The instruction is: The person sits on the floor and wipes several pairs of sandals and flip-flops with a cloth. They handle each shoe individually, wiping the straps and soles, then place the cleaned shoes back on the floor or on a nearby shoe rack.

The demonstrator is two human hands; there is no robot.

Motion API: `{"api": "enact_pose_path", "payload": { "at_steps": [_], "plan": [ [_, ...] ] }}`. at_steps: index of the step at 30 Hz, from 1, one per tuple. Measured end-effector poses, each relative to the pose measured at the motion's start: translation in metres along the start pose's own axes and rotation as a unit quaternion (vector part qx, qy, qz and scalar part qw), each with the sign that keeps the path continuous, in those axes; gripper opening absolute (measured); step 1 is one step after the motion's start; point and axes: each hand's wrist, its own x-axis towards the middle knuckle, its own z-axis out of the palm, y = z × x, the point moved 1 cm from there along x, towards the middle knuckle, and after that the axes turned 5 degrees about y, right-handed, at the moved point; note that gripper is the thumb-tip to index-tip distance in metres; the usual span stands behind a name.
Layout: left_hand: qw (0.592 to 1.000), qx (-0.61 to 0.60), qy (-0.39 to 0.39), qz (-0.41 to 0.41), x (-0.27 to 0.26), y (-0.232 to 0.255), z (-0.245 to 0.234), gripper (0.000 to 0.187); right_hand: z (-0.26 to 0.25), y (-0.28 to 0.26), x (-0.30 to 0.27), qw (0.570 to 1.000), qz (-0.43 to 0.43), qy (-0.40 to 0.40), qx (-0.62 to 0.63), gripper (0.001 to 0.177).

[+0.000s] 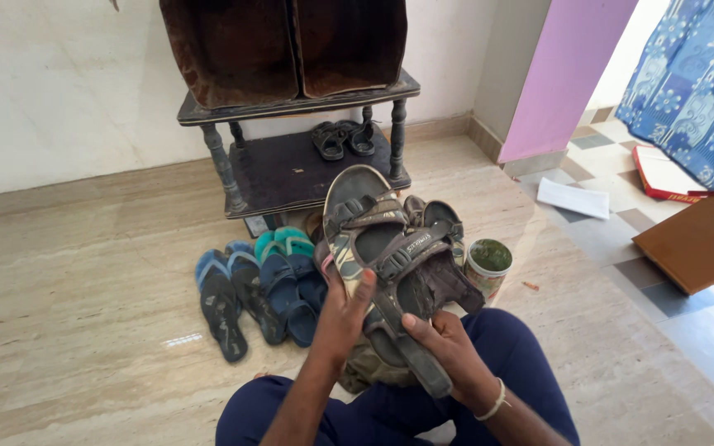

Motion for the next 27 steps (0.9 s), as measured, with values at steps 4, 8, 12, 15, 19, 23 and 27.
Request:
{"api": "enact_pose_path", "payload": {
  "at_steps": [4, 8, 12, 15, 19, 23, 27],
  "plan": [
    [0.993, 0.005, -0.062, -0.105, 0.009, -0.026, 0.016, 0.073, -0.017, 0.005, 0.035, 0.996, -0.081, 0.011, -0.031, 0.033],
    [0.967, -0.092, -0.013, -0.237, 0.049, -0.068, 0.036, 0.068, -0.061, 0.04, 0.097, 0.979, -0.092, 0.099, -0.153, 0.051],
    [0.943, -0.124, 0.034, -0.307, 0.091, -0.138, 0.054, 0.066, -0.11, 0.068, 0.172, 0.912, -0.148, 0.187, -0.333, 0.061],
    [0.98, -0.006, 0.052, -0.193, 0.124, -0.205, 0.055, 0.055, -0.141, 0.1, 0.202, 0.86, -0.158, 0.206, -0.439, 0.06],
    [0.971, 0.002, 0.048, -0.235, 0.145, -0.271, 0.056, 0.057, -0.158, 0.109, 0.223, 0.853, -0.046, 0.167, -0.492, 0.054],
    [0.976, -0.016, 0.046, -0.212, 0.166, -0.31, 0.062, 0.055, -0.15, 0.093, 0.219, 0.84, -0.07, 0.194, -0.502, 0.04],
    [0.972, -0.051, 0.065, -0.221, 0.182, -0.336, 0.065, 0.052, -0.139, 0.078, 0.221, 0.835, -0.052, 0.214, -0.505, 0.037]
  ]
}}
